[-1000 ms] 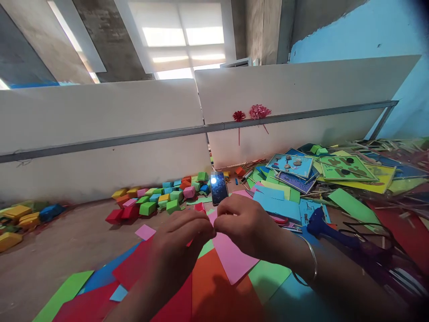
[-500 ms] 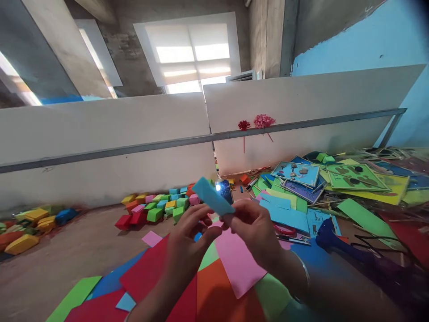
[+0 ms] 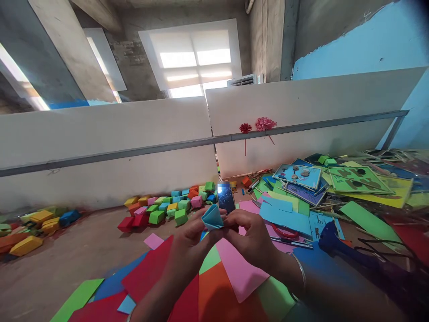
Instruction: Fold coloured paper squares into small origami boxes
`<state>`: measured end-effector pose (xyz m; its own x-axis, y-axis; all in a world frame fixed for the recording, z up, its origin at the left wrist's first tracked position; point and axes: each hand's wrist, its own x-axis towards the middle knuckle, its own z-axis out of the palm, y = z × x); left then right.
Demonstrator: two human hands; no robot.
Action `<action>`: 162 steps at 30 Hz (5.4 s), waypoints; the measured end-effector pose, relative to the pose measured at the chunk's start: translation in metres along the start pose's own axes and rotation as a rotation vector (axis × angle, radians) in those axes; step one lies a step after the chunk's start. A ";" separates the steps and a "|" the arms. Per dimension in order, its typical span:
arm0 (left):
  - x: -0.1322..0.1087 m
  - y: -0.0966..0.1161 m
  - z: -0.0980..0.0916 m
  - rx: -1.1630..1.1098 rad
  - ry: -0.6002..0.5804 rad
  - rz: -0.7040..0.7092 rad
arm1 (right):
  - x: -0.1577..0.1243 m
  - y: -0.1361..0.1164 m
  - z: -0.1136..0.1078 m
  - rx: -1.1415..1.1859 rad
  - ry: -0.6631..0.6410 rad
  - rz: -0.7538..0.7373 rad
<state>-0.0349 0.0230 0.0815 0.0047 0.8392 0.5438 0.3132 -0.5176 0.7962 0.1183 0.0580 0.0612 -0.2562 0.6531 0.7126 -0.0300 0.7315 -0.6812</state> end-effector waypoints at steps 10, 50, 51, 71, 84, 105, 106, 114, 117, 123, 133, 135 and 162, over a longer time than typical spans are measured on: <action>-0.001 -0.009 -0.006 -0.015 -0.019 -0.196 | 0.019 -0.024 -0.038 -0.452 0.121 -0.424; 0.005 -0.013 -0.005 0.798 0.057 0.570 | 0.017 -0.045 -0.038 -0.182 0.024 -0.152; 0.005 -0.012 -0.005 0.769 0.068 0.531 | 0.018 -0.046 -0.039 -0.202 -0.014 -0.201; 0.000 0.002 -0.003 0.434 -0.186 0.181 | 0.012 -0.039 -0.037 -0.452 0.022 -0.412; -0.006 0.011 -0.002 0.228 -0.036 0.183 | 0.012 -0.041 -0.032 -0.262 -0.089 -0.151; -0.018 0.007 0.011 -0.054 -0.042 -0.189 | 0.009 -0.036 -0.024 -0.114 -0.034 -0.144; -0.018 0.009 0.011 -0.067 -0.026 -0.204 | 0.009 -0.036 -0.024 -0.103 -0.027 -0.142; -0.011 0.011 0.003 0.076 -0.128 -0.143 | 0.008 -0.034 -0.021 -0.052 0.052 -0.254; -0.006 0.014 -0.001 0.227 -0.152 -0.096 | 0.006 -0.031 -0.021 -0.098 0.038 -0.271; -0.012 0.010 -0.016 0.253 0.025 0.030 | 0.007 -0.027 -0.021 -0.153 -0.007 -0.274; -0.009 0.024 -0.026 0.300 -0.029 0.260 | 0.007 -0.029 -0.023 -0.223 -0.074 -0.313; -0.008 0.022 -0.024 0.255 -0.023 0.209 | 0.007 -0.029 -0.023 -0.224 -0.094 -0.283; 0.017 -0.018 -0.011 -0.004 -0.244 -0.493 | 0.023 0.032 -0.025 -0.005 0.016 0.488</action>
<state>-0.0513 0.0444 0.0794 0.0785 0.9965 0.0286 0.3308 -0.0531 0.9422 0.1360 0.1016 0.0601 -0.2244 0.9231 0.3123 0.0945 0.3396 -0.9358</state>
